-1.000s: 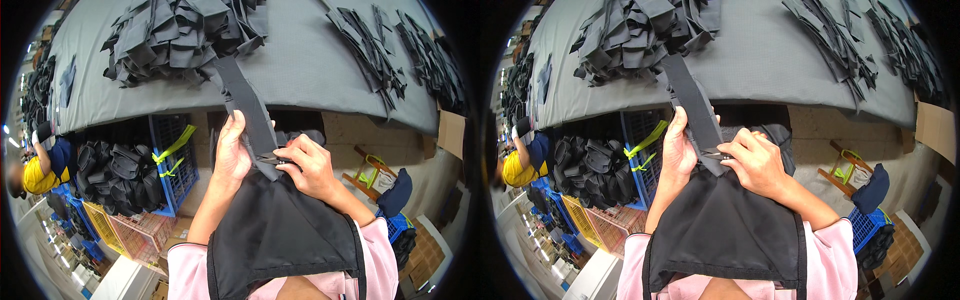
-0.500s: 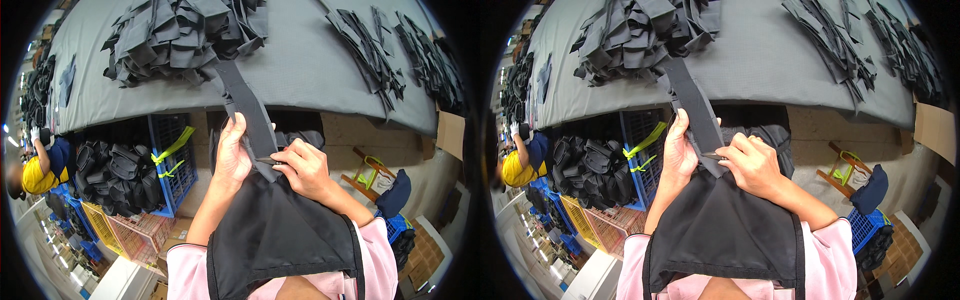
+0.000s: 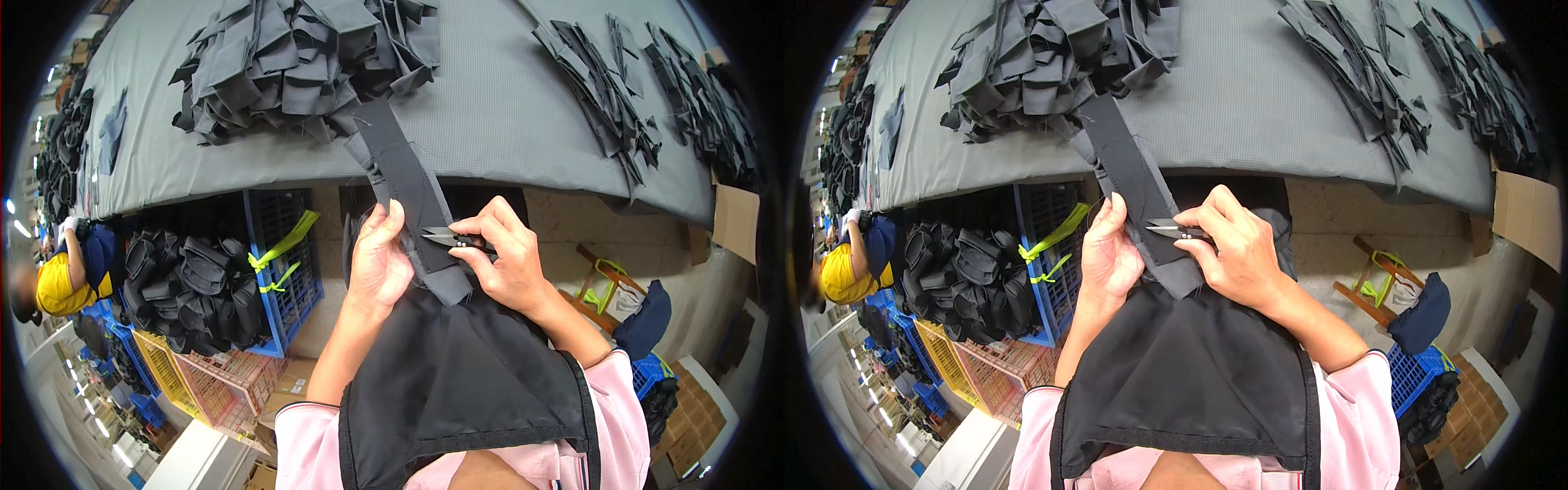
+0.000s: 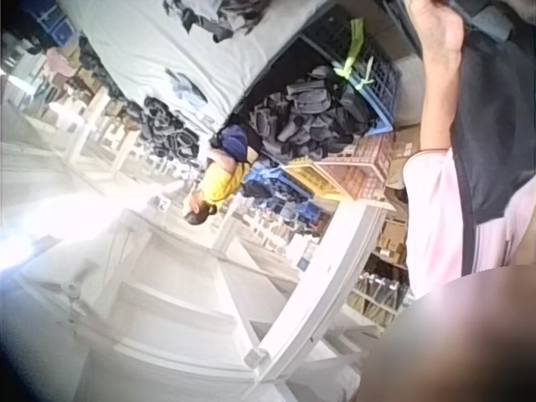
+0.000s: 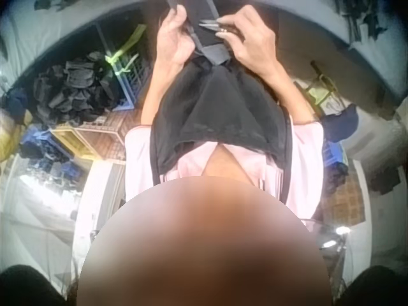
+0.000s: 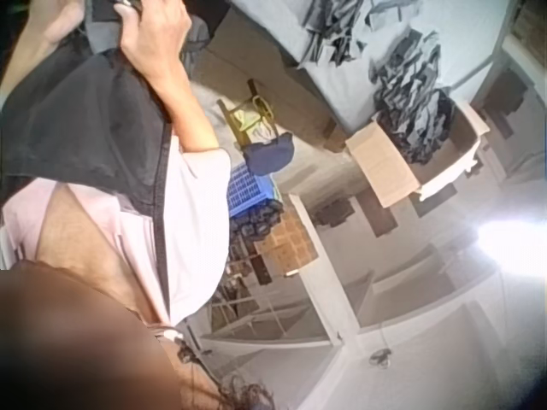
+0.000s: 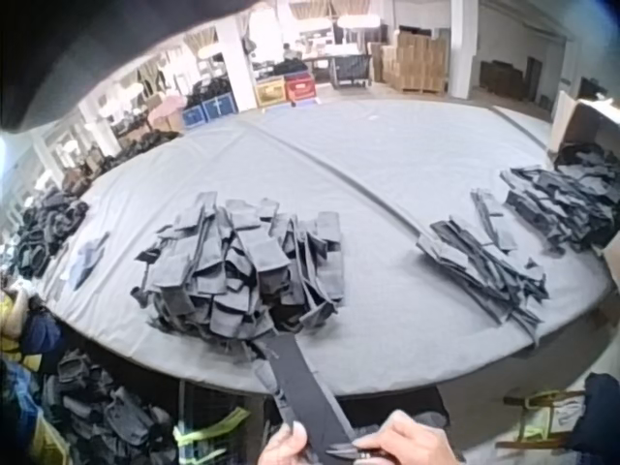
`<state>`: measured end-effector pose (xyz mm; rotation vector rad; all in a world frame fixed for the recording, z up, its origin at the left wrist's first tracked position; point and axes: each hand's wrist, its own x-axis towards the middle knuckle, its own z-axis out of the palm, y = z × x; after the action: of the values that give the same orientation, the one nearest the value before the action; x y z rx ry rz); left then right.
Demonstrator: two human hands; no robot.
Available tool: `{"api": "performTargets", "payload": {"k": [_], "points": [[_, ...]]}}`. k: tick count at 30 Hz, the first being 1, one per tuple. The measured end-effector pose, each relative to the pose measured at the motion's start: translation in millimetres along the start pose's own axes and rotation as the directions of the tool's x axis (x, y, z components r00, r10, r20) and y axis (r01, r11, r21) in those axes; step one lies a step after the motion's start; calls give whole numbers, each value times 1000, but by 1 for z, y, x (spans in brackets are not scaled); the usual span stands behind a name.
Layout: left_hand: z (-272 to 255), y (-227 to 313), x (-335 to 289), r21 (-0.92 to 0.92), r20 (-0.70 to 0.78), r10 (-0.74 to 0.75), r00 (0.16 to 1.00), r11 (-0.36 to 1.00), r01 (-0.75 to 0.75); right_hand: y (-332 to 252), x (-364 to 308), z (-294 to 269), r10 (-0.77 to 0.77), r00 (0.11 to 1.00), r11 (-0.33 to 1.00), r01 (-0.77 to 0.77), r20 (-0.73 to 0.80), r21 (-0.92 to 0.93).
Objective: The recorder is using a small tool to trim or inspect small black fabric components at a workbench.
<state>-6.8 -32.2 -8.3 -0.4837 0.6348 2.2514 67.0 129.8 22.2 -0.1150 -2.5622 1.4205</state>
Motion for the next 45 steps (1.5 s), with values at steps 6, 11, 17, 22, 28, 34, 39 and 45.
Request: {"api": "performTargets", "payload": {"k": [6,11,17,22,28,34,39,45], "points": [[1,-2,-1,9,-11,-26,1000,1000,26,4,4,9,-164,986,982,160,-30,-102],[-2,-4,-1,23,-49,-22,999,999,23,6,-1,7,-208,973,969,190,-105,-156],[-2,-2,-2,57,-58,-31,998,998,34,-3,0,1,-34,998,996,30,-49,-81],[4,-2,-5,40,-70,-42,997,998,45,3,8,-1,-74,997,997,74,24,2],[6,-3,-6,12,-57,-86,995,996,87,13,8,-4,-242,970,965,243,19,-98],[-1,-2,-2,12,-103,-56,993,998,57,15,-8,-10,-92,995,996,91,-37,-19],[5,-1,2,126,-125,-52,991,990,68,15,-14,-23,74,991,995,-67,-110,68],[1,-4,2,164,-133,-37,990,985,59,21,-3,-17,-14,1000,1000,14,-25,-12]]}}
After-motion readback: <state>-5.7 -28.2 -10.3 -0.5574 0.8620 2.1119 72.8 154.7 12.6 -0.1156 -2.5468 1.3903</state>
